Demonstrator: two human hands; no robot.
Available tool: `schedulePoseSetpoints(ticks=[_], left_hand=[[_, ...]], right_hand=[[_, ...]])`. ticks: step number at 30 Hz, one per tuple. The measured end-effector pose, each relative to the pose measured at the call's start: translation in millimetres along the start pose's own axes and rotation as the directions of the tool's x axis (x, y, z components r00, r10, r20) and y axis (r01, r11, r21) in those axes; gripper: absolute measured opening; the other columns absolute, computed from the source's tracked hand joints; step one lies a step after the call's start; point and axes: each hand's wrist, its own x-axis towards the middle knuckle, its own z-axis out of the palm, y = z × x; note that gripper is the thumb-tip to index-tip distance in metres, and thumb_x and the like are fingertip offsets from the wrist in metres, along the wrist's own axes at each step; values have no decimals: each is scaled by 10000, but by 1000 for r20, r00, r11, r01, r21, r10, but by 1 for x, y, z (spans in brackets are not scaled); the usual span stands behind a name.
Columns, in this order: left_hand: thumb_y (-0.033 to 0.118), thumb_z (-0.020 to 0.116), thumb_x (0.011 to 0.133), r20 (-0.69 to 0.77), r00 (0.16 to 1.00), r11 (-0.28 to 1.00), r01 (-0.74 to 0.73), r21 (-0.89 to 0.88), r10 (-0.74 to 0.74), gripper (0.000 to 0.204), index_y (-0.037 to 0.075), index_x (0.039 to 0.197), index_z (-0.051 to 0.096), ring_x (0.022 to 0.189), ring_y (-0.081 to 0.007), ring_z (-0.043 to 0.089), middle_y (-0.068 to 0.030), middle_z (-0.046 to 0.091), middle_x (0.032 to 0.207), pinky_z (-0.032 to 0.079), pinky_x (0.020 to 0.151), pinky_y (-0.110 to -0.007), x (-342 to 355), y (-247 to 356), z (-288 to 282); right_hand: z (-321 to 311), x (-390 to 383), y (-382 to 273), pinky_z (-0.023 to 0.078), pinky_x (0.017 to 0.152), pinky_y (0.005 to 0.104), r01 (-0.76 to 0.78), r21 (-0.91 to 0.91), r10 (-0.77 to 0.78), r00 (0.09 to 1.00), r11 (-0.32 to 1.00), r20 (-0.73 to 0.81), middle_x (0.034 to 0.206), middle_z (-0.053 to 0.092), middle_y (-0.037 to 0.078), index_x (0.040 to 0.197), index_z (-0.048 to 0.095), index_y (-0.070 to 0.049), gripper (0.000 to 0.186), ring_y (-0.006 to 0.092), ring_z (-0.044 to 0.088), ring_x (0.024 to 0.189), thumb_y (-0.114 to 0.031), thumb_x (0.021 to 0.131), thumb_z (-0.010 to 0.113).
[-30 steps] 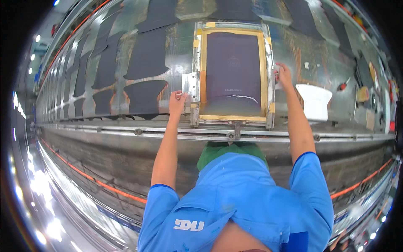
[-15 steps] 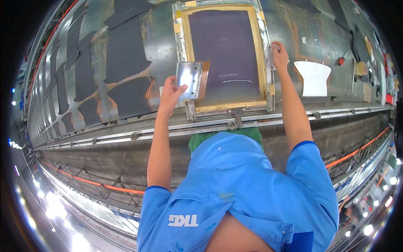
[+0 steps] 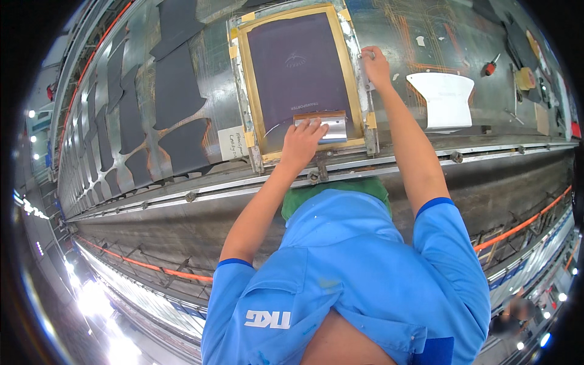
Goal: The person positions a screen printing frame over a garment on a conveyor belt and uses a squeegee to pull ink across the mesh. The person repeatedly wipes the squeegee and continues the printing motion on the same item.
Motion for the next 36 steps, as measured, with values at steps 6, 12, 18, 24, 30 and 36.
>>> schedulePoseSetpoints(ticks=[6,12,18,24,30,36], left_hand=[[39,713,712,108,981,976,177,-127,-164,522,177,1211,654,1177,-205,622,-20,664,1291,469,872,-394,-24,-2,-23],[28,711,709,-45,976,972,209,-105,-214,530,172,1218,667,1194,-216,617,-3,667,1287,473,946,-421,-46,4,-20],[57,772,652,-21,980,980,195,-38,-196,687,199,1307,621,1252,-240,587,-8,627,1357,473,962,-420,-69,21,1],[44,764,677,-75,977,980,199,-10,-199,649,201,1293,637,1266,-241,576,-7,621,1368,433,977,-438,4,-22,4],[62,728,722,-124,971,978,197,-66,-204,539,207,1238,670,1130,-229,644,-18,693,1211,479,893,-410,121,-116,-4],[201,666,752,120,948,935,313,-167,-296,346,280,1076,757,862,-318,693,-73,740,928,538,787,-450,220,-193,-44]], right_hand=[[-4,0,-4,493,790,425,-12,77,14,1000,997,-27,872,698,163,1085,695,-151,228,334,663,846,-289,943,580],[-2,-3,-9,503,804,441,37,39,-33,995,999,-97,895,713,176,1087,691,-136,233,363,677,860,-287,961,566],[-2,-8,-9,497,750,437,38,25,-36,998,999,-55,826,690,161,1100,677,-124,233,330,669,789,-280,976,554],[-7,-10,-11,474,692,414,22,6,-21,999,1000,-42,731,629,138,1097,668,-104,231,285,621,685,-268,993,543],[-11,-19,-32,468,673,416,-54,-7,53,997,999,-56,679,594,140,1095,661,-92,245,283,603,650,-280,1008,530],[-11,-18,-32,470,657,422,-93,-17,92,994,996,-63,635,579,144,1102,657,-97,243,307,600,613,-282,1010,529]])
